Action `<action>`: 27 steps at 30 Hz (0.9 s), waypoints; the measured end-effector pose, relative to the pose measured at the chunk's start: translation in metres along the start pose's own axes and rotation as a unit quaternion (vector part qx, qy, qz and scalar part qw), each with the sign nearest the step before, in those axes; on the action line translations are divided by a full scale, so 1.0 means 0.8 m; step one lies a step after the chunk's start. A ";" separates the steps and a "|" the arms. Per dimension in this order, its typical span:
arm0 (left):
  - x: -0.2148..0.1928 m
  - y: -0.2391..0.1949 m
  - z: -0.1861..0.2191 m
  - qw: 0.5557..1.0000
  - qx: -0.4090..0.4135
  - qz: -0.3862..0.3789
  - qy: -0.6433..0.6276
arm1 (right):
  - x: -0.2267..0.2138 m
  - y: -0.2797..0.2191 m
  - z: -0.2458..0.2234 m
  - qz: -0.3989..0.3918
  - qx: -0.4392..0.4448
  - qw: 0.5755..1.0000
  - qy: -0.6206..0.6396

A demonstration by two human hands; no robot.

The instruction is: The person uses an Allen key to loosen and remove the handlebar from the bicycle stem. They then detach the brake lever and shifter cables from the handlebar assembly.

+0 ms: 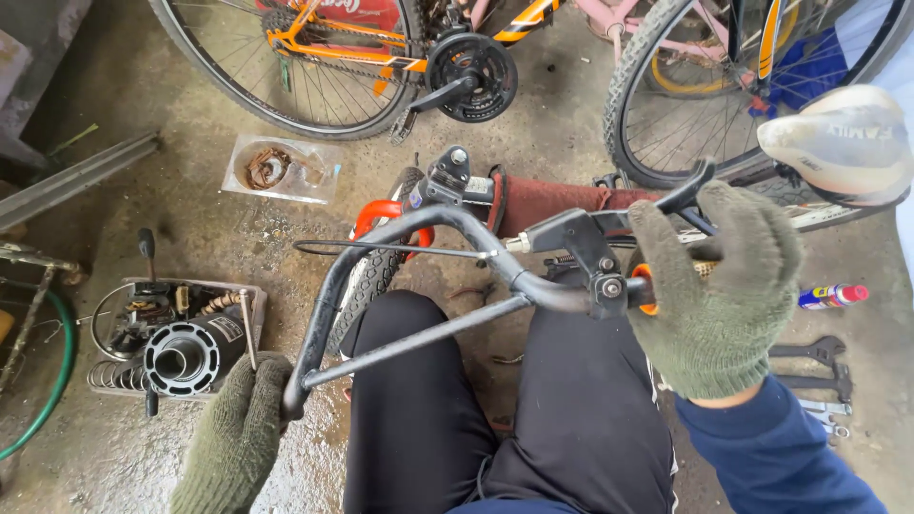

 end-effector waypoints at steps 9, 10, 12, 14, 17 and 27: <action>0.050 0.063 -0.058 0.946 0.208 0.090 -0.232 | 0.052 0.088 -0.006 0.189 -0.115 0.975 0.034; 0.057 0.073 -0.057 0.946 0.207 0.092 -0.232 | 0.068 0.088 -0.004 0.190 -0.115 0.974 0.036; 0.067 0.092 -0.050 0.917 0.275 0.149 -0.247 | 0.100 0.089 0.001 0.190 -0.091 0.977 -0.023; 0.068 0.102 -0.034 0.920 0.275 0.182 -0.211 | 0.120 0.092 0.005 0.174 -0.084 0.981 -0.019; 0.065 0.115 -0.007 0.952 0.181 0.212 -0.125 | 0.179 0.093 0.036 0.212 -0.114 0.970 -0.019; 0.071 0.154 0.000 0.946 0.138 0.264 -0.126 | 0.238 0.067 0.070 0.268 -0.147 0.952 -0.036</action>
Point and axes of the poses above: each hand's wrist, its own y-axis towards the middle knuckle, its own x-axis out of the palm, z = x × y, the point moved 2 cm from there along y, towards the middle knuckle, and after that the axes turned 7 degrees about y, right-handed, at the moved point
